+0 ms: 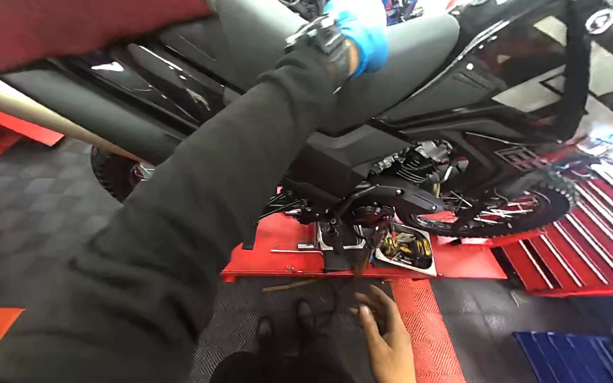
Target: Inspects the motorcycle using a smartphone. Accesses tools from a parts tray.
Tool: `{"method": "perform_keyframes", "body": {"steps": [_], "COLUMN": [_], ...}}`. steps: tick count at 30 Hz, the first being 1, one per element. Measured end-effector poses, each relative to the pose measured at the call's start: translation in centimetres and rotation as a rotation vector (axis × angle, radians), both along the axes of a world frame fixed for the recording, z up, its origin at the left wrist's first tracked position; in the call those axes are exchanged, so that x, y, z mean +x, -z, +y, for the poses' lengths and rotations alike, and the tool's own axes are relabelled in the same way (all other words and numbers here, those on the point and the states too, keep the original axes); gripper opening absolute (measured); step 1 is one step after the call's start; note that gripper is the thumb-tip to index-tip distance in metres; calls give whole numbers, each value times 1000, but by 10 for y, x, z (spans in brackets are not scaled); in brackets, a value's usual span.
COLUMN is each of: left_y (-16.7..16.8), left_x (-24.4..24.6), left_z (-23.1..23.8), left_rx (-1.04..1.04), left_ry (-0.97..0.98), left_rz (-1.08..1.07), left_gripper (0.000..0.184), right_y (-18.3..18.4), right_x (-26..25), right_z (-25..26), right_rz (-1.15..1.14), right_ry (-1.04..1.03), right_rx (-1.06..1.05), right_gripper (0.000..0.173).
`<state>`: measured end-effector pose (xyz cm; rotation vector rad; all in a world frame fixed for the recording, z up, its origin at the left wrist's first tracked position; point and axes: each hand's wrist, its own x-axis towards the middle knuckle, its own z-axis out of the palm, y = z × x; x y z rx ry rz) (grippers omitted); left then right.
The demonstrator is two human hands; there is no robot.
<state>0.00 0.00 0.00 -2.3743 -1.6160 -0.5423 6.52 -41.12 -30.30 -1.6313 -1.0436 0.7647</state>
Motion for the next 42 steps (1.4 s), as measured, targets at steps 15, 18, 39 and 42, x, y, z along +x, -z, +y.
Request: {"method": "perform_keyframes", "body": {"steps": [15,18,39,42], "left_y": [309,316,327,324], "left_x": [35,66,109,110], "left_z": [-433,-458,-488,-488], "left_rx": [-684,-660,-928,-926], "left_ry": [-40,-85,-355,-338], "left_rz": [-690,-830,-1570,-1569], "left_gripper": [87,90,27,27], "right_y": [14,23,65,59], "right_x": [80,126,231,232], "right_z": [-38,-52,-75,-75], "right_rz": [1027,1015,1359,1386], "right_ry": [-198,-324,-875,-888], "right_rx": [-221,-271,-404,-394], "right_gripper": [73,82,84,86]}}
